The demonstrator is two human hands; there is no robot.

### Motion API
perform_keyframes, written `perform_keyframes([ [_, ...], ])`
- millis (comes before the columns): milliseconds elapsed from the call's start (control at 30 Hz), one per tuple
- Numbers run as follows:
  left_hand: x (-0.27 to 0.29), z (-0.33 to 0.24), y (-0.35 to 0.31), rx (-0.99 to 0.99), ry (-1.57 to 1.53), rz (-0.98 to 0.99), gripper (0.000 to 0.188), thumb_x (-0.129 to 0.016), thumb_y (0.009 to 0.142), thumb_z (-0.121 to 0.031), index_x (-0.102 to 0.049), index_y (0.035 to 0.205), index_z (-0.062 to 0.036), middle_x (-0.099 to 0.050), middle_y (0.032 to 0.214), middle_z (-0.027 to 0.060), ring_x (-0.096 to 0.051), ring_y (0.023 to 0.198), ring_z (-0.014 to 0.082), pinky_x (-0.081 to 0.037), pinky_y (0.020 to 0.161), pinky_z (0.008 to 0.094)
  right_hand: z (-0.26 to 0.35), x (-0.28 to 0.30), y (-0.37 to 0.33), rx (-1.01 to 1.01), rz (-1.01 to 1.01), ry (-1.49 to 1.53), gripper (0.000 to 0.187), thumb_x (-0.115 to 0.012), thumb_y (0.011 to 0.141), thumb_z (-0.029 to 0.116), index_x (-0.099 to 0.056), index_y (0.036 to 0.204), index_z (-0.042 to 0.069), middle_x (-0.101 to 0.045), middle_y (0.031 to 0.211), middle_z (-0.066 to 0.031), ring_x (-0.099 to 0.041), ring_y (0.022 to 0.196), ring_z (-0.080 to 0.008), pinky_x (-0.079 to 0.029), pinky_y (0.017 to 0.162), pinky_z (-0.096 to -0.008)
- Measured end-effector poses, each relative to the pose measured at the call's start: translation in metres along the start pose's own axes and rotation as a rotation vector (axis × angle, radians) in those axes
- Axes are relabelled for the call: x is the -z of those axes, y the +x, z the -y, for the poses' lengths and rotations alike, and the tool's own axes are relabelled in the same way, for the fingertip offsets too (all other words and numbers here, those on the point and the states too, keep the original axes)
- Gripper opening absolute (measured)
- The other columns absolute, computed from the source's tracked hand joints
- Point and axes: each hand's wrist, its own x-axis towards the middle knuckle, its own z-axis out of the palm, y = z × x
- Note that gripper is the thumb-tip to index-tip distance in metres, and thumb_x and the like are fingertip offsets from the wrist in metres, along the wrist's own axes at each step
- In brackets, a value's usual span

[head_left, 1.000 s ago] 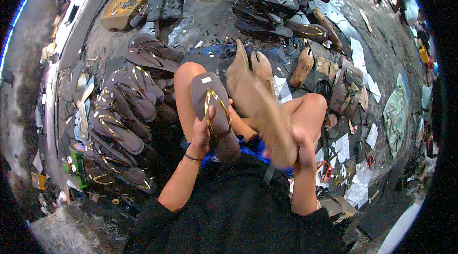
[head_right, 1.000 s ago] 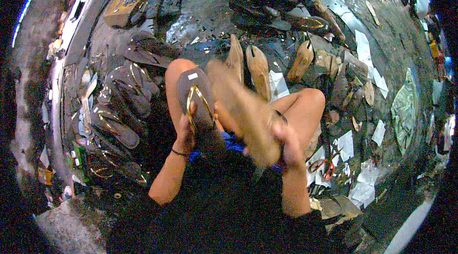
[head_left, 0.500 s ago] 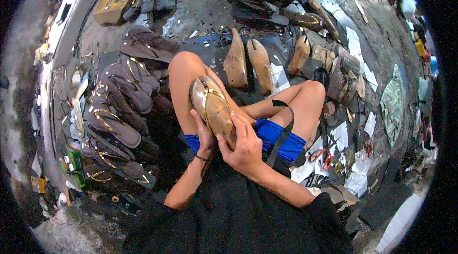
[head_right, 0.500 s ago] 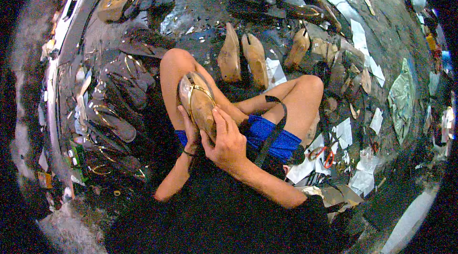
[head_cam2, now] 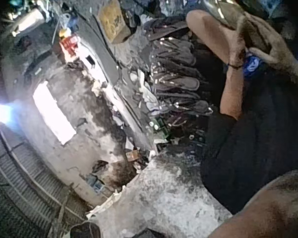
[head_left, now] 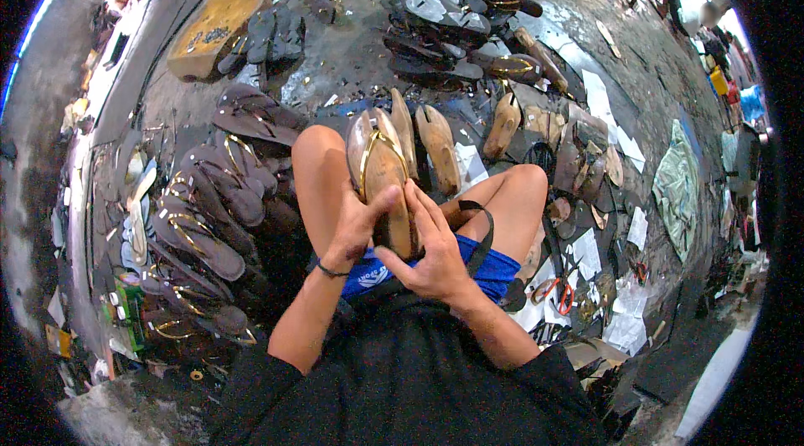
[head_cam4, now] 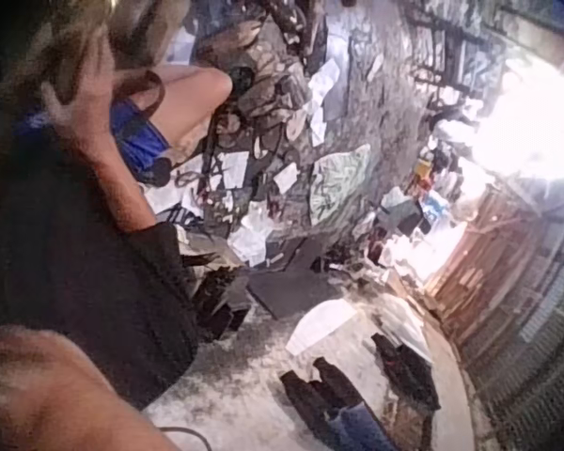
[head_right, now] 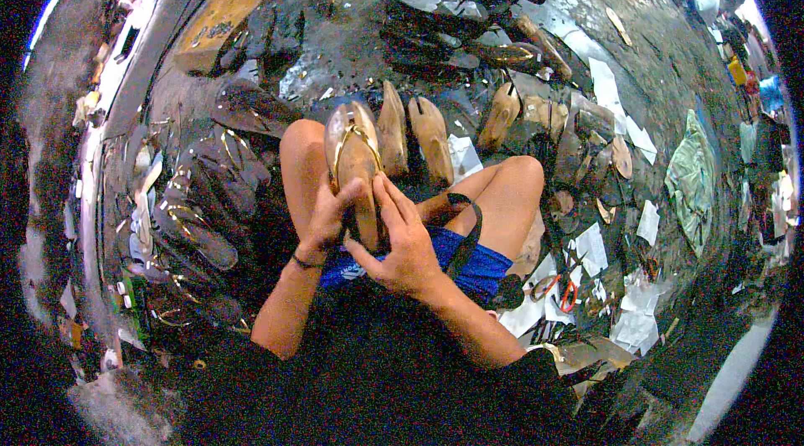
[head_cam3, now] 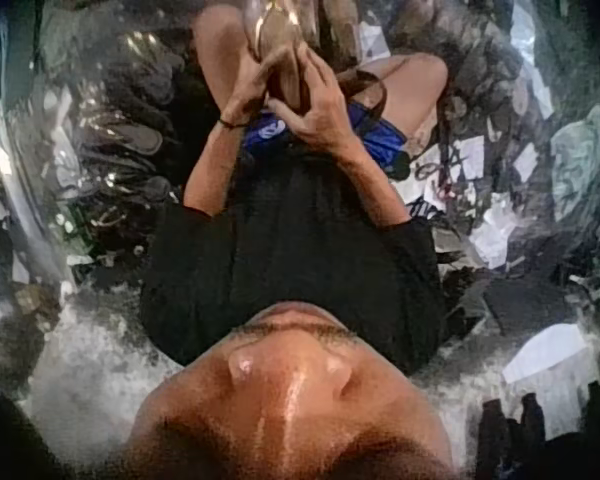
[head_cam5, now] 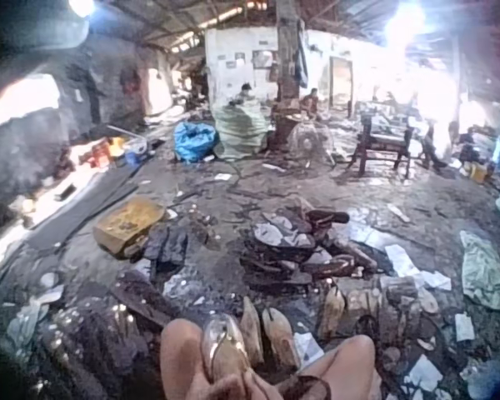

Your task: The person sits on the floor and repeatedly picks up flip-flop soles and straps, then presses the straps into the soles to assemble them. The person handles multiple flip-flops one at a time, turning them over and pressing the straps into place.

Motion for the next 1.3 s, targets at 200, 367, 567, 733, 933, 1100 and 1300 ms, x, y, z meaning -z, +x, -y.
perform_keyframes([
  [200, 0.01, 0.022, -0.004, 0.034, 0.037, -0.134, 0.065, -0.073, 0.086, -0.047, -0.055, 0.123, 0.0037, -0.065, 0.111, 0.0108, -0.062, 0.102, 0.0178, -0.05, 0.092, 0.0337, -0.006, -0.002, -0.022, -0.287, 0.186, -0.038, 0.096, -0.088, 0.063, 0.025, -0.038, 0.141, -0.002, -0.059, 0.128, -0.0232, -0.061, 0.115, -0.0378, -0.052, 0.095, -0.0422],
  [367, -0.001, -0.022, -0.044, 0.137, -0.194, 0.087, 0.095, -0.072, 0.081, -0.061, -0.039, 0.14, 0.0047, -0.06, 0.124, 0.0128, -0.061, 0.11, 0.0207, -0.05, 0.095, 0.0359, -0.012, 0.011, -0.043, -0.267, 0.178, 0.48, 0.066, -0.076, 0.082, 0.031, -0.047, 0.132, -0.001, -0.064, 0.115, -0.0092, -0.06, 0.11, -0.0224, -0.048, 0.095, -0.0355],
  [567, -0.006, -0.026, -0.122, 0.187, -0.379, 0.225, 0.152, -0.094, 0.043, -0.062, -0.012, 0.152, 0.003, -0.035, 0.15, 0.0152, -0.042, 0.135, 0.0252, -0.033, 0.114, 0.0401, 0.03, 0.023, -0.071, -0.718, 0.248, 1.071, 0.036, -0.038, 0.108, 0.034, -0.058, 0.111, 0.004, -0.056, 0.097, 0.0044, -0.045, 0.09, -0.0057, -0.042, 0.079, -0.0264],
  [733, -0.004, -0.026, -0.143, 0.239, -0.519, 0.112, 0.145, -0.094, 0.045, -0.058, -0.014, 0.151, 0.0021, -0.04, 0.145, 0.0166, -0.046, 0.131, 0.0257, -0.035, 0.112, 0.0401, 0.017, 0.037, -0.095, -0.729, 0.425, 1.122, 0.046, -0.048, 0.102, 0.043, -0.064, 0.105, -0.001, -0.06, 0.083, 0.0027, -0.049, 0.071, -0.0058, -0.042, 0.065, -0.0241],
  [933, -0.01, -0.04, -0.127, 0.166, -0.337, 0.112, 0.117, -0.084, 0.061, -0.055, -0.028, 0.146, 0.0022, -0.047, 0.137, 0.0134, -0.048, 0.125, 0.027, -0.036, 0.106, 0.0426, 0.018, 0.024, -0.074, -0.682, 0.635, 1.326, 0.034, -0.056, 0.099, 0.041, -0.057, 0.088, 0.009, -0.047, 0.078, 0.0066, -0.042, 0.072, -0.0052, -0.034, 0.06, -0.0231],
  [1100, -0.023, -0.075, -0.097, -0.128, 0.574, 0.081, 0.095, -0.076, 0.073, -0.053, -0.04, 0.142, 0.0022, -0.054, 0.13, 0.0107, -0.05, 0.12, 0.0282, -0.037, 0.1, 0.0446, 0.006, 0.019, -0.042, -0.469, 0.245, 1.134, 0.051, -0.072, 0.089, 0.027, -0.044, 0.126, 0.006, -0.053, 0.116, -0.0046, -0.053, 0.105, -0.0165, -0.044, 0.092, -0.0312],
  [1300, -0.034, -0.094, -0.071, -0.508, 1.325, 0.067, 0.057, -0.058, 0.094, -0.05, -0.064, 0.127, -0.0053, -0.064, 0.115, 0.0094, -0.05, 0.112, 0.0313, -0.031, 0.097, 0.0515, 0.018, 0.029, -0.041, -0.747, 0.127, 1.43, 0.114, -0.076, 0.058, 0.034, -0.021, 0.152, 0.001, -0.045, 0.144, -0.0174, -0.044, 0.133, -0.0329, -0.036, 0.112, -0.0457],
])
